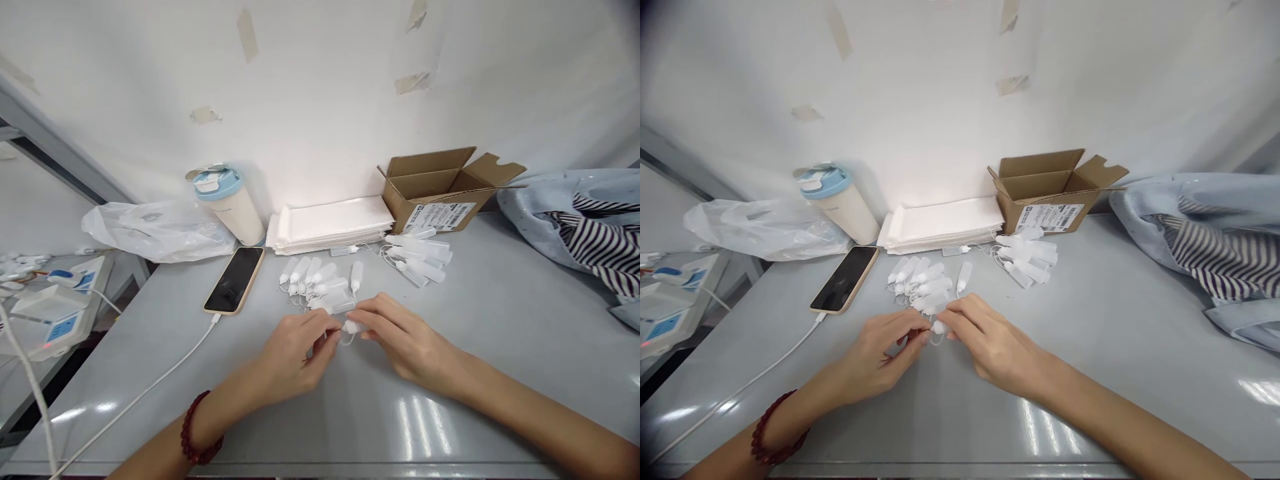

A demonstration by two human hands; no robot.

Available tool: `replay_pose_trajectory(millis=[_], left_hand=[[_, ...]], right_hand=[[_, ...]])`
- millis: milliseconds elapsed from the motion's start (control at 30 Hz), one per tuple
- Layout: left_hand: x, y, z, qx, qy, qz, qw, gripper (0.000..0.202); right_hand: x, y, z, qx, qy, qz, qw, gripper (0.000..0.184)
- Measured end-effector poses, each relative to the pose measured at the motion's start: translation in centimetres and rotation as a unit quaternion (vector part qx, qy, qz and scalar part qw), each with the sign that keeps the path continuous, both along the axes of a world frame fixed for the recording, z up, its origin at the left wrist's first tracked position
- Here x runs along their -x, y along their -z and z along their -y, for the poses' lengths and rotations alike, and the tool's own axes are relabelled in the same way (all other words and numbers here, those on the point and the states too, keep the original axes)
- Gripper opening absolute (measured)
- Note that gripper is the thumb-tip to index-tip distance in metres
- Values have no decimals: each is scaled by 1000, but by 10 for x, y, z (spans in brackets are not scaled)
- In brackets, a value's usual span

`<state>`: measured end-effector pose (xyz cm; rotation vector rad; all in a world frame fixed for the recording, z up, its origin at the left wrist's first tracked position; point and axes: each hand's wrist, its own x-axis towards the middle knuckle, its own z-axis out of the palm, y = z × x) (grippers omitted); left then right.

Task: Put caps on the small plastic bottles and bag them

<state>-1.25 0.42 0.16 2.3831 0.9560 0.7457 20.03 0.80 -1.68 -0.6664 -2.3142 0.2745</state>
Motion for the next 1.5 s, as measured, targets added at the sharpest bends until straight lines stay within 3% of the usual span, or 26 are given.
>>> replay_pose_trajectory(millis=[133, 267, 367, 700, 900, 1067, 1267, 1400, 1500], left_hand=[[4, -4, -7, -4, -40, -9, 999, 15], [11, -7, -20, -4, -167, -10, 986, 18], [16, -6, -29, 10, -228, -14, 973, 21], [19, 0, -34, 72, -272, -12, 960, 23], [16, -10, -28, 55, -321, 22, 945, 14], [13, -10, -23, 22, -330, 36, 943, 11], [10, -8, -19, 13, -316, 52, 947, 10], [9, -8, -15, 24, -290, 58, 955, 10], [8, -8, -12, 43, -237, 48, 969, 11]], right_hand=[[-2, -3, -3, -2, 43, -10, 999, 37], [-9, 3, -20, -22, 117, 13, 993, 45], [-16, 12, -35, -22, 132, 45, 990, 45], [-23, 34, -50, 22, 81, 156, 984, 73], [-26, 34, -55, -30, 101, 152, 983, 57], [-25, 27, -53, -67, 138, 203, 967, 42], [-29, 29, -60, -73, 110, 205, 970, 33], [-32, 22, -58, -52, 104, 198, 973, 33], [-31, 11, -48, -25, 113, 162, 980, 30]])
